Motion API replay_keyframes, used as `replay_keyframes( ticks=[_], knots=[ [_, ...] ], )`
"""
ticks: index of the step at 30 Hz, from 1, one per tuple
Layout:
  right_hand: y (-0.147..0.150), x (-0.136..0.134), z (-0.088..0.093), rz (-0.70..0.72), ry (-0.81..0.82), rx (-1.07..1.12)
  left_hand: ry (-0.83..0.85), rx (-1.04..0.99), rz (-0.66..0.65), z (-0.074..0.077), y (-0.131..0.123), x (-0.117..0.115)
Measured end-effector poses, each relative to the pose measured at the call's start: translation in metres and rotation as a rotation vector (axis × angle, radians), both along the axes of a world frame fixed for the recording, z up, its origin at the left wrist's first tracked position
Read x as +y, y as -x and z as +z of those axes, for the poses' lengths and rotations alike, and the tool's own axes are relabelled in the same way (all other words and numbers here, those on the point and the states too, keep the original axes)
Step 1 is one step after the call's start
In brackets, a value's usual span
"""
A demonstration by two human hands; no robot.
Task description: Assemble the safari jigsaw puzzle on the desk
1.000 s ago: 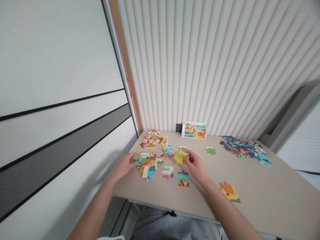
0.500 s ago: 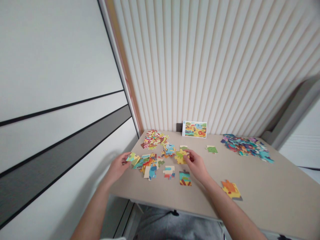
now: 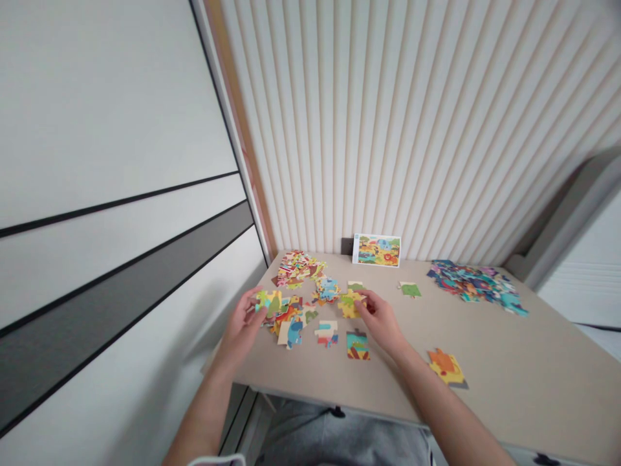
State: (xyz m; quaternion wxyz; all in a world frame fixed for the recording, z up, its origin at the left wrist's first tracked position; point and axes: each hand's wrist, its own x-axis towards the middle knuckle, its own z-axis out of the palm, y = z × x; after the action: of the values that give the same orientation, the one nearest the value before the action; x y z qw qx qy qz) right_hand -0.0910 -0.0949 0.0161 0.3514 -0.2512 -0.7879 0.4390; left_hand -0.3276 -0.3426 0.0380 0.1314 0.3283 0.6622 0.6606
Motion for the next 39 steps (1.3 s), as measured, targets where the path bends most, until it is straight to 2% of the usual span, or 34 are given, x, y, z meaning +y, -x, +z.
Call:
replay_keyframes(
  ticks=[4,7,11,14,19,23,29,35,39],
  knots=[
    [0.000,0.000,0.000,0.007,0.006,0.005,0.062,0.216,0.156,0.000,0.014,-0.008],
    [0.000,-0.001,0.001,0.013,0.008,0.004,0.233,0.413,0.251,-0.011,0.034,-0.021],
    [-0.001,-0.004,0.004,0.020,0.004,-0.004,0.408,0.602,0.238,-0.034,0.058,-0.034],
    [-0.001,-0.005,0.005,0.029,0.001,-0.001,0.488,0.703,0.248,-0.048,0.070,-0.034],
    [0.001,-0.005,0.002,0.030,0.008,-0.011,0.578,0.700,0.306,-0.051,0.082,-0.020],
    [0.001,-0.004,-0.001,0.027,0.010,-0.019,0.611,0.717,0.250,-0.049,0.080,-0.009],
    [0.000,-0.004,0.000,0.026,-0.015,-0.029,0.784,0.712,0.168,-0.051,0.067,-0.008],
    [-0.001,-0.006,0.004,0.035,-0.011,-0.040,0.722,0.615,0.004,-0.056,0.074,-0.012],
    [0.000,-0.005,0.002,0.033,-0.005,-0.027,0.664,0.482,-0.040,-0.051,0.077,-0.016]
  ],
)
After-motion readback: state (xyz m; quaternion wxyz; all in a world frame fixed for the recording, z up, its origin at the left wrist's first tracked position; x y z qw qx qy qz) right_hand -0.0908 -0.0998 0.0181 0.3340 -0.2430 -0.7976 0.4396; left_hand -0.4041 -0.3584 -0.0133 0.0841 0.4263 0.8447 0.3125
